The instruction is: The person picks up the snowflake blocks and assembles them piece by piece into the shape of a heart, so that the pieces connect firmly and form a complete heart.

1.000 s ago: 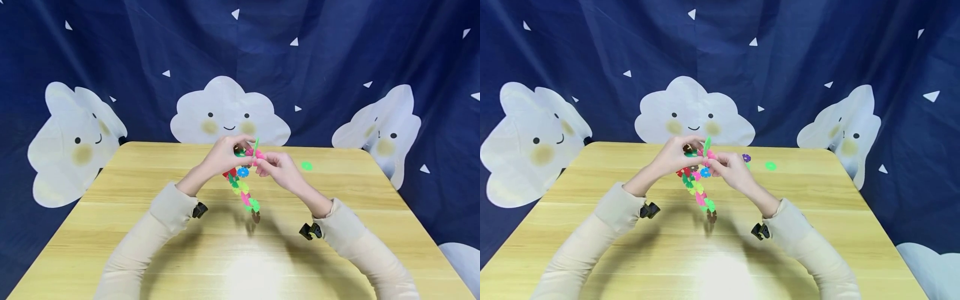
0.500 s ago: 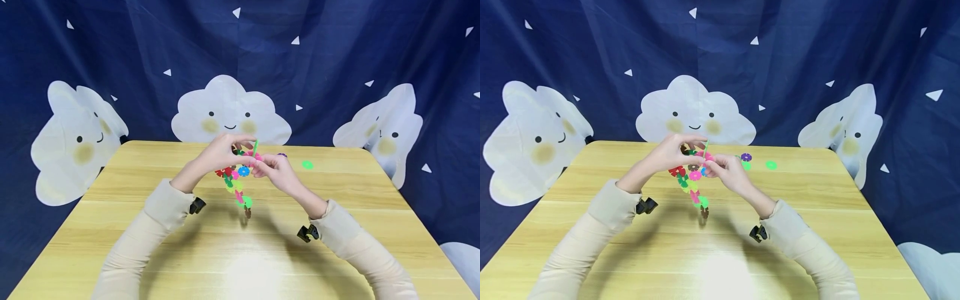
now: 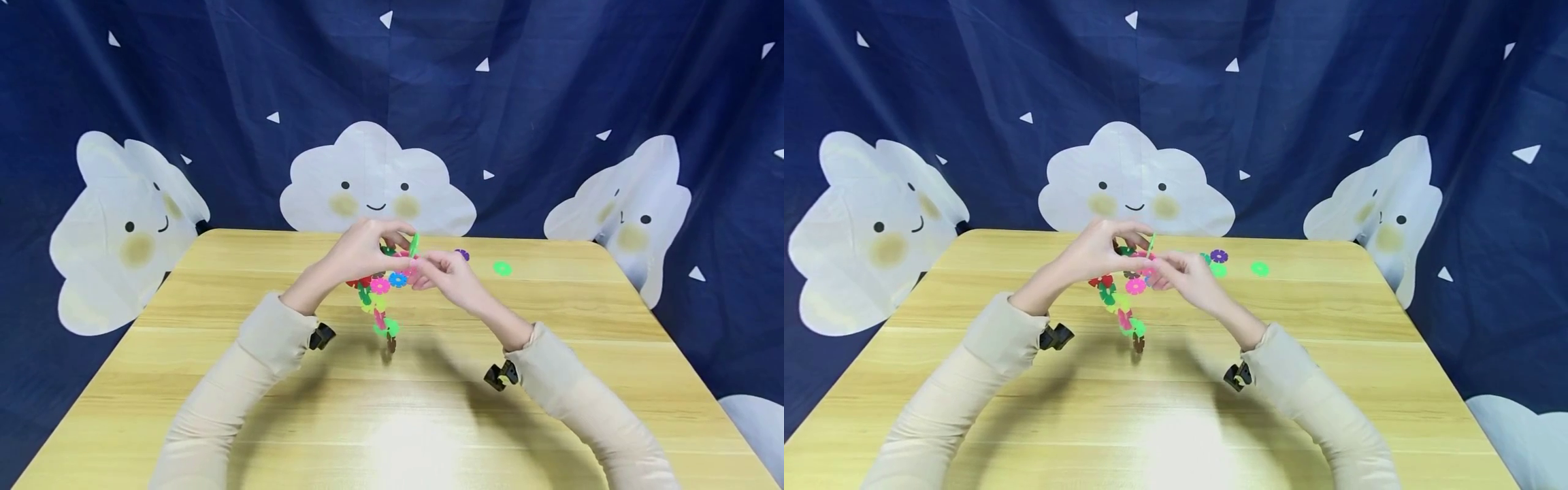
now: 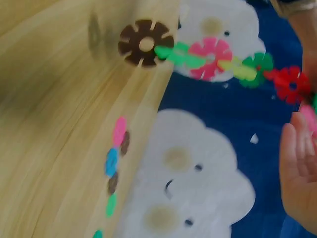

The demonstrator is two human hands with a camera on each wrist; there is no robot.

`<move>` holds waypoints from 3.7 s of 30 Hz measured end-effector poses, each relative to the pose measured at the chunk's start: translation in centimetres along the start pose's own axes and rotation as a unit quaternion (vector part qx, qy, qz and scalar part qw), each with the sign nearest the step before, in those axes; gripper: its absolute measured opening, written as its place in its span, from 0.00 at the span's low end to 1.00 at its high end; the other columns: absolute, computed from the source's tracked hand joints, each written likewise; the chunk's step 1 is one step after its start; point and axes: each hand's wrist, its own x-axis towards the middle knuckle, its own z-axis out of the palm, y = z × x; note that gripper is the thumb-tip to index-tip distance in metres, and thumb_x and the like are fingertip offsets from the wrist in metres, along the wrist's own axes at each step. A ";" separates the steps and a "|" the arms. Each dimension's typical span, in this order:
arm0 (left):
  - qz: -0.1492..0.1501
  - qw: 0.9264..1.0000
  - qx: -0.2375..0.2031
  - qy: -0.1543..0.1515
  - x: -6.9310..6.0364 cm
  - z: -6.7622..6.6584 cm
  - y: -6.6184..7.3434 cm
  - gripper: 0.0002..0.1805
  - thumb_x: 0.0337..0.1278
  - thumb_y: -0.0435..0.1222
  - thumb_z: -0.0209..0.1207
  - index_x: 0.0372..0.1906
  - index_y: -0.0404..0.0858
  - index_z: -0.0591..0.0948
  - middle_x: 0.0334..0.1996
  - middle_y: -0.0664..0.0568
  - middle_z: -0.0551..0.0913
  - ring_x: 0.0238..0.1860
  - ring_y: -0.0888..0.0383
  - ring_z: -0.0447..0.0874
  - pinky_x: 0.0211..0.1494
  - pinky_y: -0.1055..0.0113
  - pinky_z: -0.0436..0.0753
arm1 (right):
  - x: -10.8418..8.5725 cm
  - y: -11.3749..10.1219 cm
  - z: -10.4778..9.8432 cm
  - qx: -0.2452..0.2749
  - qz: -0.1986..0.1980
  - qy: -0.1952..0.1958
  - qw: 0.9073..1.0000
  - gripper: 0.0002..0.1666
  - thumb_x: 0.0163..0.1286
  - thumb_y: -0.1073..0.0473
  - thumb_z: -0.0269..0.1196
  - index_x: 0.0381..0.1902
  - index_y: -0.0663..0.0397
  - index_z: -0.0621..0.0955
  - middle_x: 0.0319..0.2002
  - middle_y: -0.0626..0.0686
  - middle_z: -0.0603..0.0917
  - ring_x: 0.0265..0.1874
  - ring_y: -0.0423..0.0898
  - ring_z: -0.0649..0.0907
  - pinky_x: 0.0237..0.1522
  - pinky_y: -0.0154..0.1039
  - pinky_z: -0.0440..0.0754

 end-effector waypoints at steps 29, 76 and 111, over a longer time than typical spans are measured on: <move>-0.032 0.998 -0.045 -0.005 0.1 0.0 -2.4 0.25 0.44 0.44 0.68 0.49 0.36 0.80 0.33 0.49 0.86 0.36 0.58 0.83 0.34 0.67 0.78 | 4.5 10.3 1.1 -0.415 0.092 -0.288 0.858 0.26 0.71 0.57 0.50 0.63 0.63 0.66 0.62 0.61 0.68 0.62 0.57 0.66 0.63 0.49 0.60; 0.032 0.980 -0.001 0.197 0.0 2.5 -0.9 0.09 0.54 0.29 0.55 0.38 0.31 0.83 0.22 0.47 0.82 0.24 0.54 0.73 0.38 0.64 0.71 | 2.3 -1.7 -1.0 0.106 -0.043 0.114 0.987 0.06 0.66 0.71 0.52 0.39 0.59 0.68 0.21 0.45 0.82 0.18 0.38 0.80 0.29 0.30 0.80; 0.013 0.993 0.113 -0.033 0.7 -0.3 0.8 0.38 0.40 0.55 0.66 0.58 0.41 0.73 0.50 0.53 0.80 0.54 0.56 0.72 0.57 0.54 0.61 | 1.6 -2.3 -1.8 0.130 -0.104 0.072 0.983 0.07 0.71 0.67 0.44 0.36 0.56 0.70 0.26 0.50 0.78 0.23 0.40 0.77 0.28 0.29 0.77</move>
